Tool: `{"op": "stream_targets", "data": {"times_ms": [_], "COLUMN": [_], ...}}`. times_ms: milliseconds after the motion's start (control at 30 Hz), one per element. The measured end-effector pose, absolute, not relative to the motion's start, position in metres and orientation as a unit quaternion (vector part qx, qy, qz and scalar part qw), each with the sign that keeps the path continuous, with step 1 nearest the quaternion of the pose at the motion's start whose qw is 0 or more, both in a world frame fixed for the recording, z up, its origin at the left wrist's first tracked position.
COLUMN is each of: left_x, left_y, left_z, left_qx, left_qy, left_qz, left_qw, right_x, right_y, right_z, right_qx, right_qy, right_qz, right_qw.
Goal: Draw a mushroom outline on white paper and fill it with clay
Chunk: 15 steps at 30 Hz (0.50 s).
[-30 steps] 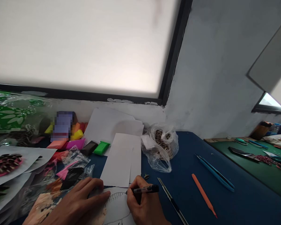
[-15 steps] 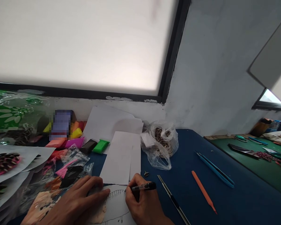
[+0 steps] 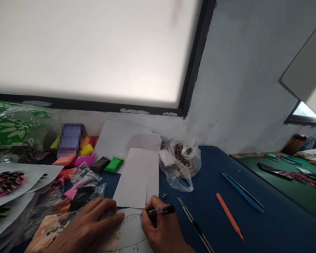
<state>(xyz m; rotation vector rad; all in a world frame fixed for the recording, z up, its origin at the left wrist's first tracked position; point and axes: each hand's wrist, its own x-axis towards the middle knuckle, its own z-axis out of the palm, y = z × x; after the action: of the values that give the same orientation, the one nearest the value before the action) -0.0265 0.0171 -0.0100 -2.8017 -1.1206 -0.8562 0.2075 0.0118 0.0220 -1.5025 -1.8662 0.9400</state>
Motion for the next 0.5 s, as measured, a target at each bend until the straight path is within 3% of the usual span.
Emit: {"op": "stream_targets", "data": {"times_ms": [500], "left_x": [-0.0265], "left_y": [0.0176], "left_z": [-0.0075], "left_qx": [-0.891], "left_qy": [-0.354], "left_qz": [-0.285], "left_qw": [0.006], "right_x": [0.2076], "right_y": [0.0122], "right_z": [0.0208], "right_qx": [-0.564], "right_qy": [-0.700], "right_qz": [0.339], "right_qw": [0.278]}}
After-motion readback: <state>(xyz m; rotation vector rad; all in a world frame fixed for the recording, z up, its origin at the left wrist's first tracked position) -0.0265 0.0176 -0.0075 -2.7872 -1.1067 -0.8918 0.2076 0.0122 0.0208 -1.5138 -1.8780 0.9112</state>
